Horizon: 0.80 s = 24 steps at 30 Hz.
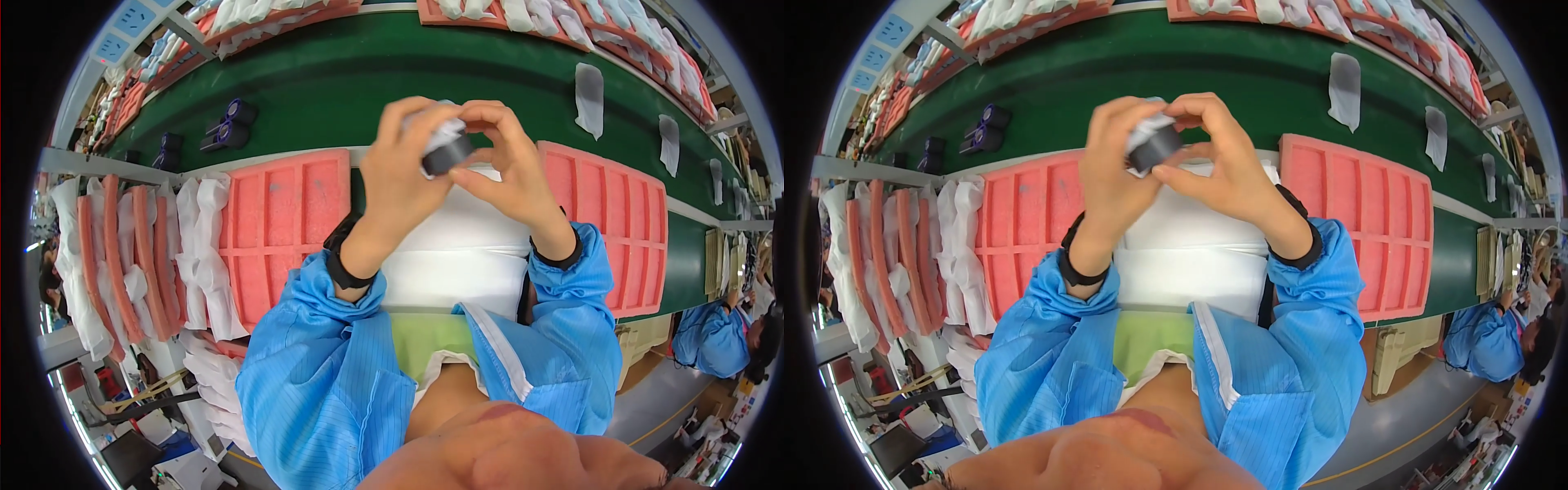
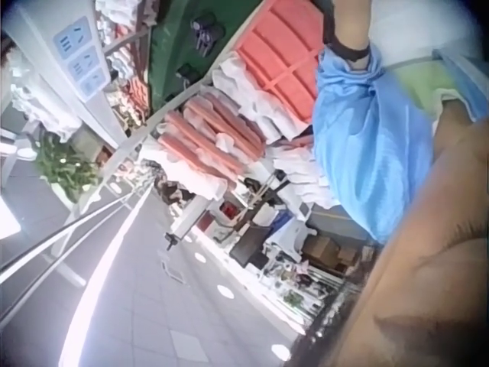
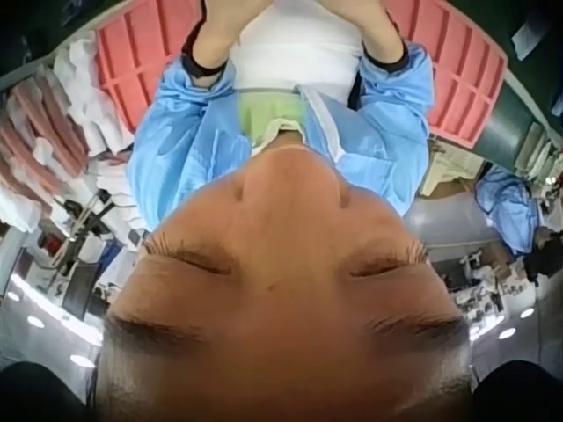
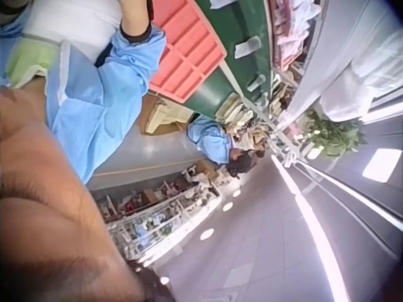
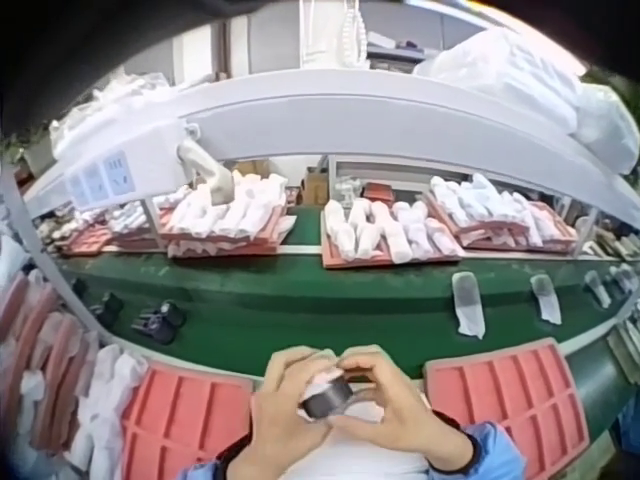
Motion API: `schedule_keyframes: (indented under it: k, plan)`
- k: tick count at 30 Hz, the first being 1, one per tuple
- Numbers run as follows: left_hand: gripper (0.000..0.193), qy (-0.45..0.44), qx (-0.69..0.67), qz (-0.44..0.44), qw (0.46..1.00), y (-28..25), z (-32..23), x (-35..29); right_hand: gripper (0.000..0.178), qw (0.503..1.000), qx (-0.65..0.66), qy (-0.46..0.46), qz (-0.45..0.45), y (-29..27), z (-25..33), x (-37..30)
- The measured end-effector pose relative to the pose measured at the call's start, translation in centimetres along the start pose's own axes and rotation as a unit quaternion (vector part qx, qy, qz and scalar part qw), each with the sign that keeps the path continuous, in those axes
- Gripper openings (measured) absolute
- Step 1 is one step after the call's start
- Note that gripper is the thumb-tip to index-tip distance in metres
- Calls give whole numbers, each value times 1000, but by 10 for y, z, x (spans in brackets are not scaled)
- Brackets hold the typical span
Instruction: The person packages hair dryers by placing each one inside a white foam bag, wrapping it, and then setting the wrapped unit into a pink tray.
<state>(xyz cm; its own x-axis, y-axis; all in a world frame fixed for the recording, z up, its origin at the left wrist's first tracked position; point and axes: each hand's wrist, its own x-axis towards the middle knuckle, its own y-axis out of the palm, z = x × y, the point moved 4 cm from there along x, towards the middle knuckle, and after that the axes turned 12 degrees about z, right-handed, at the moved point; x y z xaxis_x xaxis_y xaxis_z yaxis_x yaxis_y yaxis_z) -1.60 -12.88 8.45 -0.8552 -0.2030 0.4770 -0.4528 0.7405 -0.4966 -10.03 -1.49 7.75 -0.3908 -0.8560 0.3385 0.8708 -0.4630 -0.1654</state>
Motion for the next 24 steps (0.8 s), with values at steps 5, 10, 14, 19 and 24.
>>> schedule_keyframes:
  k: [5, 10, 14, 19, 24]
  plan:
    - [47, 101, -224, 44, 968, -23, 4, -1, 64, 984, -166, -46, 48, -4, 9, 9]
    - [48, 47, -328, -164, 929, -39, 10, -9, 49, 973, -210, -7, 93, 1, 5, 5]
    - [48, 94, -93, -131, 983, -21, -3, -14, 41, 883, -467, -41, -25, 1, 7, 8]
    - [49, 54, -106, -258, 959, -19, -1, -22, 39, 856, -506, -77, -66, 7, 7, 6]
    - [37, 51, -84, -221, 970, -7, -4, -29, 39, 856, -508, -70, -54, 17, 9, 6]
